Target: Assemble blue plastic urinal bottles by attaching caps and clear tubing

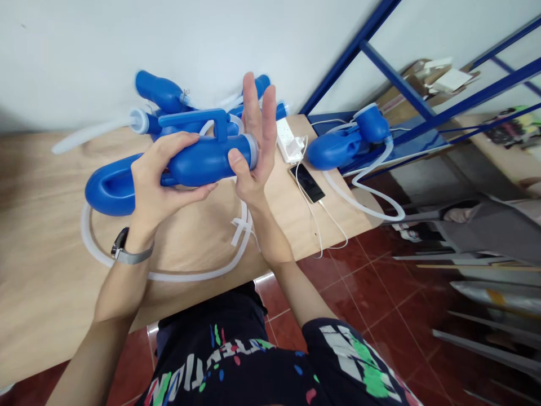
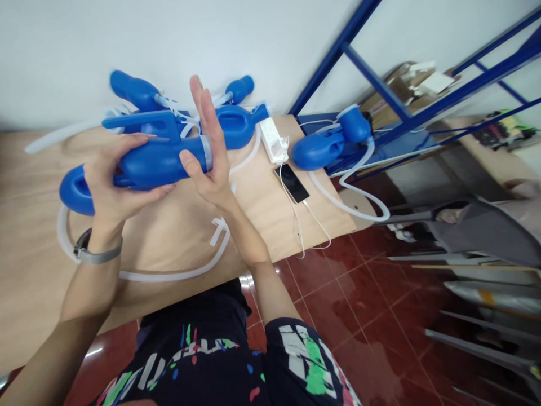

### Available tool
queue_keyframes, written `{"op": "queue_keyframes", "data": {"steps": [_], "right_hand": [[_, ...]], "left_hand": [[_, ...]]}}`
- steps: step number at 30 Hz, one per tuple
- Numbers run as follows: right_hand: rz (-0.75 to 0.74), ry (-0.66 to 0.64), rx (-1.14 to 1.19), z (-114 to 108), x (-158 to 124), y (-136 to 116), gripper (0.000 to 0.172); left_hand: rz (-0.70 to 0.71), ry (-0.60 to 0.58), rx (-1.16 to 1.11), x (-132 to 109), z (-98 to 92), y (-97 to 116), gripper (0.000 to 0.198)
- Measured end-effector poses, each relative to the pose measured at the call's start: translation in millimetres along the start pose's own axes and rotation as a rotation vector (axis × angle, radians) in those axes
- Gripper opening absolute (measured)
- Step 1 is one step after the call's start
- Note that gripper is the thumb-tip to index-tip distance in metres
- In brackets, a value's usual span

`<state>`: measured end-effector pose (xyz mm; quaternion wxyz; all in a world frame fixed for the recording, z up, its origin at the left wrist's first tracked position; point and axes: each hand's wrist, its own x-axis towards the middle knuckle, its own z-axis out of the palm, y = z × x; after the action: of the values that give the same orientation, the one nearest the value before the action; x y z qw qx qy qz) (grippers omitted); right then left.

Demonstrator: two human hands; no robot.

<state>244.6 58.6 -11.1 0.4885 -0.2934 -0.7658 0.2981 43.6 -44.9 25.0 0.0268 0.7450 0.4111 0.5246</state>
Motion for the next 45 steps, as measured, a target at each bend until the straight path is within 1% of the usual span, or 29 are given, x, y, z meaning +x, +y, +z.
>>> {"op": "queue_keyframes", "data": {"steps": [3, 5, 7, 9, 12, 13, 15, 16, 17, 18, 20, 23, 25, 27, 30, 35, 37, 39, 41, 43, 45], "right_hand": [[-0.047, 0.116, -0.072, -8.0, -8.8, -18.3, 0.118], [-0.073, 0.128, -0.105, -14.2, -12.7, -26.3, 0.113], [-0.096, 0.135, -0.138, -20.1, -14.8, -29.0, 0.101], [-0.097, 0.114, -0.153, -24.2, -16.1, -27.3, 0.090], [-0.072, 0.096, -0.115, -25.2, -17.2, -22.5, 0.085], [-0.104, 0.115, -0.069, -24.8, -17.2, -22.3, 0.083], [-0.251, 0.163, 0.050, -24.6, -16.8, -26.0, 0.074], [-0.314, 0.158, 0.109, -25.5, -16.3, -30.0, 0.069], [-0.346, 0.134, 0.161, -27.2, -15.5, -34.9, 0.064], [-0.332, 0.099, 0.206, -29.6, -14.4, -40.1, 0.061], [-0.202, 0.030, 0.280, -35.6, -11.5, -48.8, 0.061], [-0.006, 0.024, 0.304, -43.7, -6.9, -52.0, 0.063], [0.054, 0.019, 0.266, -46.7, -5.2, -48.4, 0.063], [0.074, 0.034, 0.224, -47.5, -5.2, -43.1, 0.061], [0.085, 0.102, 0.176, -45.3, -7.3, -36.9, 0.054], [0.071, 0.195, 0.268, -40.8, -8.8, -33.7, 0.040], [0.075, 0.187, 0.276, -40.9, -7.5, -33.3, 0.045], [0.086, 0.174, 0.259, -42.3, -5.6, -33.2, 0.058], [0.120, 0.149, 0.233, -44.9, -3.9, -33.7, 0.067], [0.131, 0.116, 0.202, -48.1, -3.1, -35.3, 0.068], [0.108, 0.088, 0.172, -51.2, -3.0, -36.9, 0.065]], "left_hand": [[-0.062, -0.035, 0.019, 1.0, -8.1, 10.1, 0.070], [-0.088, -0.044, 0.001, 1.1, -7.9, 12.1, 0.072], [-0.081, -0.013, -0.037, 1.1, -4.3, 12.2, 0.074], [-0.064, 0.027, -0.071, 1.2, 0.5, 12.0, 0.075], [-0.058, 0.055, -0.093, 1.4, 4.6, 11.7, 0.076], [-0.062, 0.052, -0.091, 1.5, 4.3, 11.1, 0.077], [-0.073, 0.023, -0.071, 2.0, 1.1, 8.8, 0.077], [-0.081, -0.004, -0.053, 2.4, -1.6, 7.1, 0.076], [-0.086, -0.027, -0.039, 3.0, -4.8, 5.0, 0.075], [-0.079, -0.045, -0.031, 3.8, -8.1, 2.8, 0.074], [-0.016, -0.040, -0.027, 5.6, -14.6, -1.3, 0.075], [0.074, -0.036, -0.006, 7.7, -22.4, -4.0, 0.072], [0.078, -0.061, 0.011, 8.0, -25.6, -3.1, 0.072], [0.060, -0.078, 0.020, 7.5, -27.3, -1.2, 0.074], [0.047, -0.076, 0.031, 6.4, -27.7, 1.1, 0.074], [0.086, -0.073, 0.030, 6.0, -26.1, 0.7, 0.071], [0.088, -0.084, 0.031, 6.3, -25.2, 0.6, 0.071], [0.076, -0.095, 0.028, 6.5, -23.7, 0.7, 0.071], [0.054, -0.104, 0.002, 6.6, -21.7, 1.0, 0.068], [0.045, -0.109, -0.038, 6.4, -19.5, 0.9, 0.067], [0.043, -0.112, -0.058, 6.1, -17.8, 0.6, 0.065]]}}
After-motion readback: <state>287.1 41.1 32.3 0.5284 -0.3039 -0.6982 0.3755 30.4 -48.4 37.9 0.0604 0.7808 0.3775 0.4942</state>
